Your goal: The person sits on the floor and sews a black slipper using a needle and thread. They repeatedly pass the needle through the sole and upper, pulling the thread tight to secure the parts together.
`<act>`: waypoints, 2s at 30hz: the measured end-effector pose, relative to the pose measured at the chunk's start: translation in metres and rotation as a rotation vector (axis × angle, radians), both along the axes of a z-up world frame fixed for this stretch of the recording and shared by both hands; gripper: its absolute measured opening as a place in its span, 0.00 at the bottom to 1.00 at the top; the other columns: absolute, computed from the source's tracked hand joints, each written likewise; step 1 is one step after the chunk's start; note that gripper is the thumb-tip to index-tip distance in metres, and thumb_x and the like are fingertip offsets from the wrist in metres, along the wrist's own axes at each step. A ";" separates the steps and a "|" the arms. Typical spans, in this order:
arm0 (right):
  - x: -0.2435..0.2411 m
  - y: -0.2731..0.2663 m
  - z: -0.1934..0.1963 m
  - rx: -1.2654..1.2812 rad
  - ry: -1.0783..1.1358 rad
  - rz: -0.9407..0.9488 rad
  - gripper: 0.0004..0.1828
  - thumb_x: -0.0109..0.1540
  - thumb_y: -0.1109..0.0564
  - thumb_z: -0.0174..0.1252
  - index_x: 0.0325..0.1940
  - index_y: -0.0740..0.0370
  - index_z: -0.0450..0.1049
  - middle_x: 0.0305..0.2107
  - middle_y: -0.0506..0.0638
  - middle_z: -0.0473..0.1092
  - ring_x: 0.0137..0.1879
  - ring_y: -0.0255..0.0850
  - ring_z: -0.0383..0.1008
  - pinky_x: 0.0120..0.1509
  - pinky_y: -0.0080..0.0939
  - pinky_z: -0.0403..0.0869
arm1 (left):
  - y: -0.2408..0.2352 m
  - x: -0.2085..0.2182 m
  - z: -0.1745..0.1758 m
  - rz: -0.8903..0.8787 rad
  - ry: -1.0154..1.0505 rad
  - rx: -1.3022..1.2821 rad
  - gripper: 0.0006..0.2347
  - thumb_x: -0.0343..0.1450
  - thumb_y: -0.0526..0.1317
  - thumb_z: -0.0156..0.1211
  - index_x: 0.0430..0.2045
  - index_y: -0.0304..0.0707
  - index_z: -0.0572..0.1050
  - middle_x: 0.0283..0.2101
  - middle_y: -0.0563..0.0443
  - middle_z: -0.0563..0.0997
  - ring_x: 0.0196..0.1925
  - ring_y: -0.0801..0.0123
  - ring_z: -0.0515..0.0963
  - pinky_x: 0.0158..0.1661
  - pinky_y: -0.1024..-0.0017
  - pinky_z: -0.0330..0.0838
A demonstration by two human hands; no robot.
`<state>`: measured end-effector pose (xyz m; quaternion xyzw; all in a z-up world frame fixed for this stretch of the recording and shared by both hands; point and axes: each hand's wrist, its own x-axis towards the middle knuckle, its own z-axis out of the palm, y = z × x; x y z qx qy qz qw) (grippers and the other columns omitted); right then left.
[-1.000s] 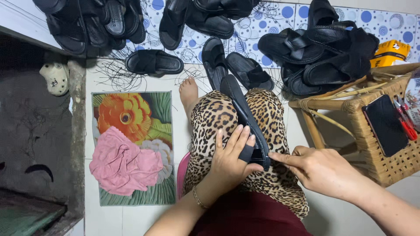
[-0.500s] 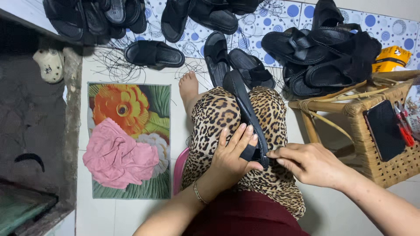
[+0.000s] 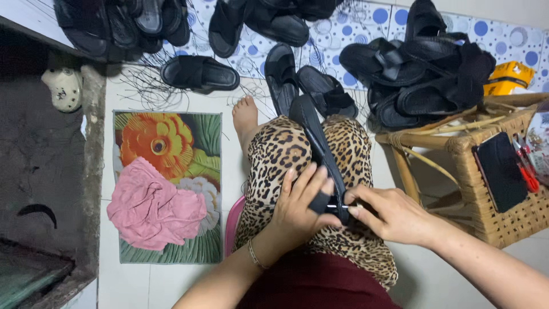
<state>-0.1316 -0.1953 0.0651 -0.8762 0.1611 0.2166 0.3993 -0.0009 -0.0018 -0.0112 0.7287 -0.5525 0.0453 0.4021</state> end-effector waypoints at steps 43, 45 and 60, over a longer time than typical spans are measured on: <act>-0.066 -0.037 0.014 0.049 0.297 -0.326 0.34 0.60 0.41 0.55 0.73 0.31 0.68 0.56 0.32 0.81 0.52 0.27 0.77 0.61 0.29 0.68 | -0.018 0.037 0.027 -0.160 -0.017 0.300 0.30 0.67 0.54 0.66 0.57 0.30 0.75 0.65 0.28 0.71 0.71 0.35 0.63 0.71 0.37 0.49; -0.065 -0.013 -0.010 0.329 -0.153 -0.355 0.36 0.63 0.33 0.47 0.61 0.59 0.78 0.59 0.51 0.79 0.68 0.39 0.75 0.75 0.45 0.64 | -0.034 0.036 0.011 -0.129 -0.134 0.431 0.35 0.62 0.66 0.60 0.61 0.48 0.73 0.70 0.38 0.67 0.75 0.42 0.58 0.70 0.35 0.46; -0.095 -0.012 -0.109 1.061 -0.511 -1.328 0.09 0.72 0.52 0.52 0.45 0.60 0.71 0.36 0.53 0.66 0.28 0.36 0.61 0.24 0.31 0.62 | -0.098 -0.022 0.033 -0.155 -0.083 0.271 0.08 0.61 0.40 0.72 0.26 0.35 0.82 0.54 0.30 0.73 0.72 0.29 0.57 0.55 0.11 0.45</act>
